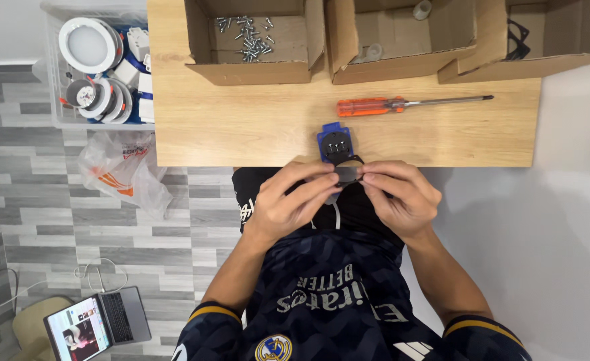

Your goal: The person assembles a blue electrical socket by screwing it to a wooden board, then attaches a black component and a white plastic piece. They use an orange screwdriver to tighten screws on the components.

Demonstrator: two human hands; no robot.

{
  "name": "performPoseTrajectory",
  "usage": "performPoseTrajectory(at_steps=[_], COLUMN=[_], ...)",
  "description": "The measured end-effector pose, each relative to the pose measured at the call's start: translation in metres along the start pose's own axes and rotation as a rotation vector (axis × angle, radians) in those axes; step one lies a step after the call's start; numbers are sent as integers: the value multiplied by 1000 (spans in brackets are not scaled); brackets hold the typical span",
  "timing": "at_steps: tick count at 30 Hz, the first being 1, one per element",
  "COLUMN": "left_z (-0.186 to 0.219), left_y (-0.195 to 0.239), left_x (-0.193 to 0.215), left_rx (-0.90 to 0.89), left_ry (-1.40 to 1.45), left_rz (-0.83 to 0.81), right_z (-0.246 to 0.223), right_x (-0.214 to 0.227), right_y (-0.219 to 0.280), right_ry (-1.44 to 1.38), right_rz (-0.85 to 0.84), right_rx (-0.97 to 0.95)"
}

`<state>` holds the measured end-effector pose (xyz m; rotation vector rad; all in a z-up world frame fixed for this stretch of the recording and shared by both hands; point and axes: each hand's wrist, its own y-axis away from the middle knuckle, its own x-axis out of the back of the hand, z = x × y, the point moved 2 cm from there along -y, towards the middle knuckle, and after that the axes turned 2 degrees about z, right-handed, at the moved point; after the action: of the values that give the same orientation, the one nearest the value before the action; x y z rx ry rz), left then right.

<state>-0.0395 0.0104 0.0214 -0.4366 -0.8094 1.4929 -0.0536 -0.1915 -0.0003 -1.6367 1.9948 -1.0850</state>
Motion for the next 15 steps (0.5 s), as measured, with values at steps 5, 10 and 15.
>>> performPoseTrajectory(at_steps=[5, 10, 15], left_z=[-13, -27, -33], left_y=[-2, -5, 2], left_x=[-2, -7, -8], left_rx=[-32, -72, -36], left_ry=[34, -58, -90], left_rz=[5, 14, -5], right_z=[3, 15, 27], right_x=[-7, -13, -15], right_y=[-7, -17, -17], right_ry=[1, 67, 98], right_rz=[-15, -52, -78], right_rx=[67, 135, 123])
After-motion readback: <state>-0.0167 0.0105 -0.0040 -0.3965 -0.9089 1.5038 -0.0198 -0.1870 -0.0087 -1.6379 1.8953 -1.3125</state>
